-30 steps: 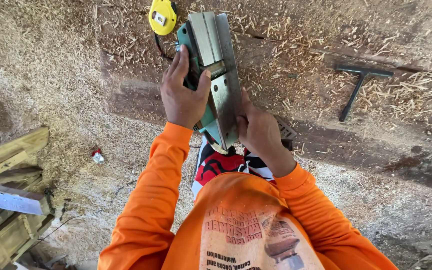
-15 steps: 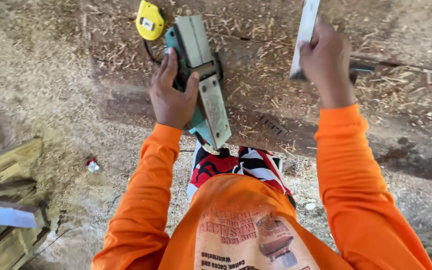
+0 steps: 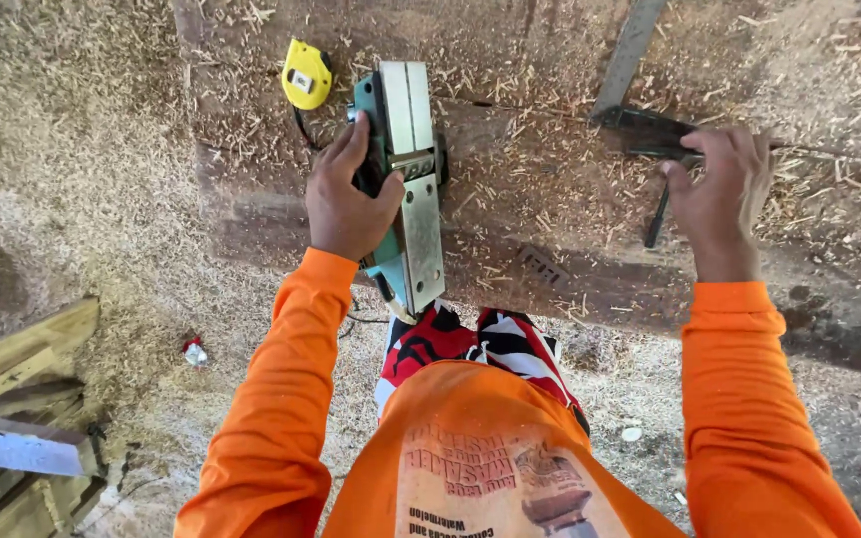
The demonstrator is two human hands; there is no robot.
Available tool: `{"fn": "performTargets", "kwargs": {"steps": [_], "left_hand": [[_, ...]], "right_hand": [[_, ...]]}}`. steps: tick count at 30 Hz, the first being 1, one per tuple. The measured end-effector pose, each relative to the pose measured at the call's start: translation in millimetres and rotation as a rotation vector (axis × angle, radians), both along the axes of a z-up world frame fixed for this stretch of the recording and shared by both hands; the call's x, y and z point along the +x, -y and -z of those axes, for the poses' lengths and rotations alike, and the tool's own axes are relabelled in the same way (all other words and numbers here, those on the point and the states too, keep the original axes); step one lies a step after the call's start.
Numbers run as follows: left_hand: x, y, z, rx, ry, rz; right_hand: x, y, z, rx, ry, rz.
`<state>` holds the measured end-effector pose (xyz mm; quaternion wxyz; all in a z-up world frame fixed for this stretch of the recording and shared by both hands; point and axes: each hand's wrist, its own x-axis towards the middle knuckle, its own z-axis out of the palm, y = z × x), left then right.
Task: Adjusting the blade or components of an electric wood planer using a wrench and a ruler.
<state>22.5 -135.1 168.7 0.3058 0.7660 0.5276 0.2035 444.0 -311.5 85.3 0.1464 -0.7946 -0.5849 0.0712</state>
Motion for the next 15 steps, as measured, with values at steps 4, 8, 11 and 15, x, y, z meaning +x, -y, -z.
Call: {"fn": "performTargets", "kwargs": {"steps": [4,8,11,15], "left_hand": [[-6,1,13,0.032,0.027,0.032],[-5,0,11,-0.008,-0.009,0.001],[-5,1,14,-0.008,-0.012,-0.011],[-3,0,9,0.005,-0.039,-0.014]], "right_hand": [[2,9,-7,-0.139,-0.045,0.033],[-4,30,-26,-0.213,-0.105,0.093],[-11,54,-59,-0.313,-0.308,0.256],[-31,76,-89,0.328,-1.269,0.494]]}}
